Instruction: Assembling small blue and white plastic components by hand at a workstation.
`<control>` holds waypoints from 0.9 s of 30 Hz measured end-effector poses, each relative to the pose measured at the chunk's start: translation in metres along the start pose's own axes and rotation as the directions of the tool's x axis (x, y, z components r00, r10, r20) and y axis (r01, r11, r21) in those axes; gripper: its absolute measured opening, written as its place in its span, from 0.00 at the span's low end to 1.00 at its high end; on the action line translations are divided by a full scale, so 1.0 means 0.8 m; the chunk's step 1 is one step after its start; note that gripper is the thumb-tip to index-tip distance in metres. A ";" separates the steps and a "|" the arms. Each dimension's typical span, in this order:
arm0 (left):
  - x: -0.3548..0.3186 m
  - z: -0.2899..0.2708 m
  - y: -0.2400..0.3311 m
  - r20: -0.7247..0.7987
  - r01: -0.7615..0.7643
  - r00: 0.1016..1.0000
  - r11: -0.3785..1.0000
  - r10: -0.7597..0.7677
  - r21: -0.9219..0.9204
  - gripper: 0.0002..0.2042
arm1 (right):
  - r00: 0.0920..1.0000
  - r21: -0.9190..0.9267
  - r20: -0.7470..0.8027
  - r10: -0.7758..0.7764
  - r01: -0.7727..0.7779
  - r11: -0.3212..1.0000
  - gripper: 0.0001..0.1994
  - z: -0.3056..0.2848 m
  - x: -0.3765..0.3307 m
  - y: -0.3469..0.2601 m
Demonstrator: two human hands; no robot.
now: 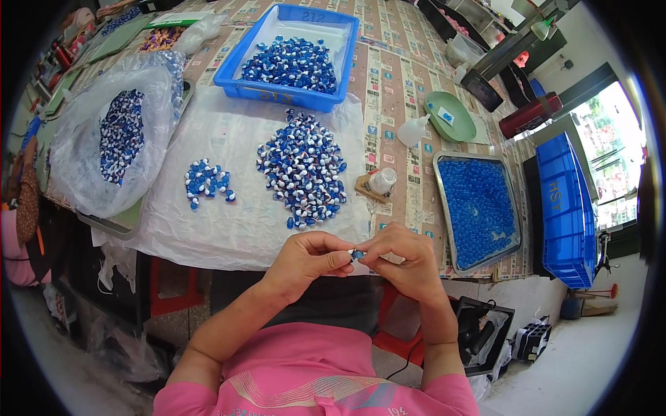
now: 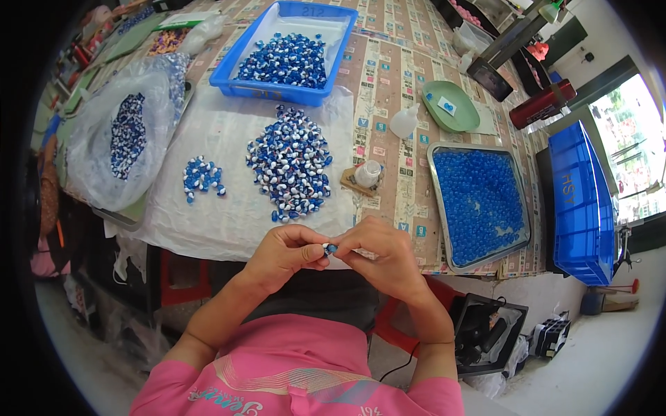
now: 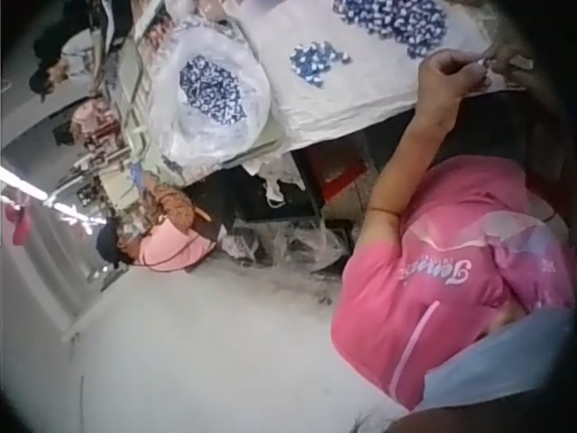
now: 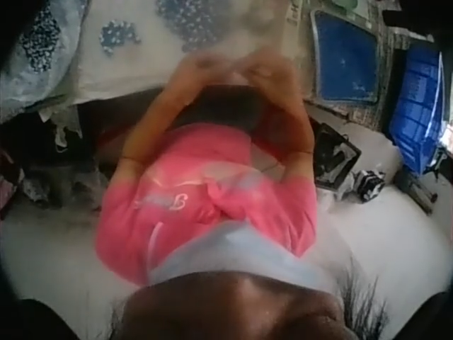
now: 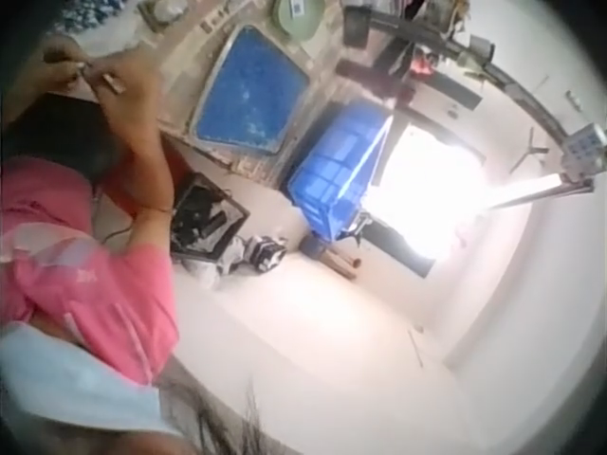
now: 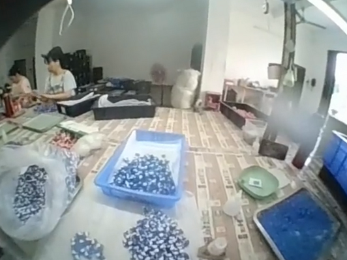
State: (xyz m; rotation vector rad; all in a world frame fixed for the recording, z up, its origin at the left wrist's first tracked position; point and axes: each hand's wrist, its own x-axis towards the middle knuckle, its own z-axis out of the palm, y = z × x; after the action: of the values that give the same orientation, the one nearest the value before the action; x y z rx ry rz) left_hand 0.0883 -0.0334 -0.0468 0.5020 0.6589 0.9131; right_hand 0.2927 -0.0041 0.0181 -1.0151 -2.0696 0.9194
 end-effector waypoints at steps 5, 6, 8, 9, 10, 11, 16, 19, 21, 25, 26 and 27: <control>0.000 -0.001 0.006 0.030 0.060 0.998 0.998 -0.060 -0.011 0.07 | 0.997 -0.043 0.013 -0.077 0.078 0.996 0.08 -0.001 0.001 -0.006; 0.000 -0.001 0.006 0.032 0.073 0.997 0.997 -0.072 -0.023 0.07 | 0.992 -0.057 0.021 -0.121 0.122 0.991 0.09 -0.001 0.002 -0.005; 0.002 -0.003 0.003 0.033 0.064 0.997 0.998 -0.063 -0.024 0.07 | 0.993 -0.060 0.027 -0.119 0.120 0.991 0.09 -0.001 0.002 -0.004; 0.002 -0.004 0.003 0.034 0.052 0.998 0.998 -0.051 -0.025 0.07 | 0.992 -0.063 0.034 -0.118 0.120 0.991 0.09 0.000 0.002 -0.003; 0.002 -0.003 0.003 0.032 0.053 0.998 0.998 -0.052 -0.025 0.07 | 0.992 -0.062 0.034 -0.118 0.120 0.991 0.09 0.001 0.003 0.000; 0.003 -0.002 0.003 0.018 0.045 0.999 0.999 -0.045 -0.021 0.06 | 0.993 -0.038 0.033 -0.111 0.112 0.993 0.09 0.002 0.004 0.005; 0.003 0.001 0.002 0.005 0.016 1.000 1.000 -0.016 0.003 0.06 | 0.991 -0.049 0.039 -0.131 0.133 0.990 0.10 0.003 0.002 0.008; 0.004 0.001 -0.001 0.022 0.030 0.999 0.999 -0.030 -0.011 0.06 | 0.987 -0.023 0.045 -0.157 0.158 0.987 0.11 0.000 -0.001 0.011; 0.007 0.004 0.000 0.037 0.065 0.997 0.998 -0.064 -0.024 0.05 | 0.985 0.030 0.071 -0.158 0.156 0.987 0.10 -0.009 -0.005 0.013; 0.002 0.008 0.005 0.067 0.116 0.991 0.993 -0.116 0.004 0.06 | 0.985 0.066 0.064 -0.161 0.157 0.985 0.10 -0.014 -0.011 0.009; -0.002 0.008 0.010 0.002 0.049 0.999 0.995 -0.049 0.090 0.06 | 0.983 0.046 0.059 -0.176 0.173 0.984 0.10 -0.018 -0.011 0.005; -0.004 0.006 0.015 -0.055 -0.011 0.998 0.984 0.021 0.175 0.07 | 0.981 0.027 0.055 -0.184 0.182 0.983 0.11 -0.025 -0.016 0.005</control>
State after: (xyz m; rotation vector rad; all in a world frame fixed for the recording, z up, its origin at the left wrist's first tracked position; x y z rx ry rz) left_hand 0.0839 -0.0309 -0.0345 0.6404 0.7921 0.8913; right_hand 0.3156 -0.0070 0.0228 -0.7798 -2.1544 0.8832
